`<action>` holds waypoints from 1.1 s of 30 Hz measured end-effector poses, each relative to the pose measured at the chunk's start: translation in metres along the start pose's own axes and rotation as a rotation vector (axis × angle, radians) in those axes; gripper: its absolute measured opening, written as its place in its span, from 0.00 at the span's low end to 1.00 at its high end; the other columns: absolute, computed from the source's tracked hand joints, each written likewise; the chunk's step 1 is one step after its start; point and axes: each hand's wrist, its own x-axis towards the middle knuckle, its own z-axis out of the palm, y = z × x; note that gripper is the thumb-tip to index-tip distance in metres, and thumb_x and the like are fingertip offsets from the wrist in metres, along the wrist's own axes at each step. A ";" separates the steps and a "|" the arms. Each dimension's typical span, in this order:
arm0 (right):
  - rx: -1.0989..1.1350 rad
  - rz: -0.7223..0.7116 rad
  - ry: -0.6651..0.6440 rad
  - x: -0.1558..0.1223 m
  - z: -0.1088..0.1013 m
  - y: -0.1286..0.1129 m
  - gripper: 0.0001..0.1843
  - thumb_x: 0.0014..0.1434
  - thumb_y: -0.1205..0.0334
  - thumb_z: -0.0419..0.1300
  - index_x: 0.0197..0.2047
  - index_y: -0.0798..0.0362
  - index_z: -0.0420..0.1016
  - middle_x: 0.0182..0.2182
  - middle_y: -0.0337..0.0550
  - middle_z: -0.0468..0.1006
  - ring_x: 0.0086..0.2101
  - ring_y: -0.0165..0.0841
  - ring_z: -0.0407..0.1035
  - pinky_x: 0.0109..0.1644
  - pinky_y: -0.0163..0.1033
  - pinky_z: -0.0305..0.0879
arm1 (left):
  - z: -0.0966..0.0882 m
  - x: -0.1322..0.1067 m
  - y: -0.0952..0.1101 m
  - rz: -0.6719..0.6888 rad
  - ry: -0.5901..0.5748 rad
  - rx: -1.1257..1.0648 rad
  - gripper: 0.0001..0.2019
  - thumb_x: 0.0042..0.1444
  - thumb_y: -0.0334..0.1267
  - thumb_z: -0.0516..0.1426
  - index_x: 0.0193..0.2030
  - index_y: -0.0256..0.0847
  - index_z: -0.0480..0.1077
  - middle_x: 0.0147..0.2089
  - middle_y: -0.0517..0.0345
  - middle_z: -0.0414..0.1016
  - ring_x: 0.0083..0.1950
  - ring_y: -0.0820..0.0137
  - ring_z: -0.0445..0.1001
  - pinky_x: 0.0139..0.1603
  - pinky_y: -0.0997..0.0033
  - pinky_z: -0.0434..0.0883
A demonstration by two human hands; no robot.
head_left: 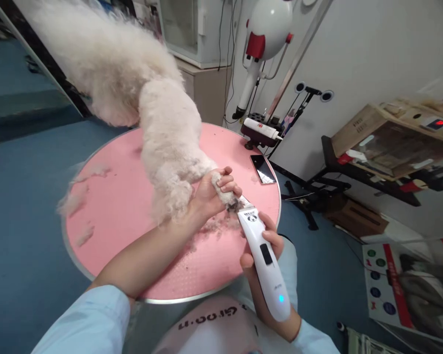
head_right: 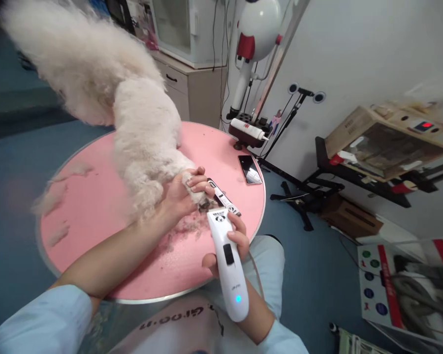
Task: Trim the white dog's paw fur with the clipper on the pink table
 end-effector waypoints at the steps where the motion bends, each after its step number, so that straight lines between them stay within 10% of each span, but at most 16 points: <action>1: 0.023 -0.013 0.009 0.000 -0.005 0.000 0.24 0.59 0.43 0.59 0.52 0.44 0.58 0.54 0.52 0.69 0.45 0.40 0.73 0.45 0.49 0.74 | 0.001 -0.001 0.000 0.000 0.001 -0.008 0.13 0.61 0.29 0.45 0.30 0.35 0.67 0.15 0.70 0.52 0.16 0.81 0.54 0.29 0.76 0.65; 6: 0.065 -0.142 -0.071 0.002 -0.013 0.003 0.22 0.55 0.62 0.64 0.50 0.47 0.60 0.46 0.47 0.76 0.44 0.37 0.75 0.45 0.44 0.76 | 0.006 -0.005 0.000 0.005 0.005 -0.039 0.14 0.64 0.31 0.44 0.31 0.35 0.67 0.15 0.70 0.55 0.16 0.82 0.55 0.29 0.77 0.65; 33: -0.203 -0.440 -0.152 -0.010 0.000 0.012 0.23 0.52 0.72 0.65 0.47 0.47 0.64 0.63 0.48 0.62 0.54 0.35 0.70 0.47 0.42 0.78 | 0.026 -0.013 0.002 0.017 0.045 -0.085 0.12 0.64 0.32 0.45 0.32 0.36 0.66 0.14 0.71 0.55 0.15 0.83 0.55 0.26 0.81 0.65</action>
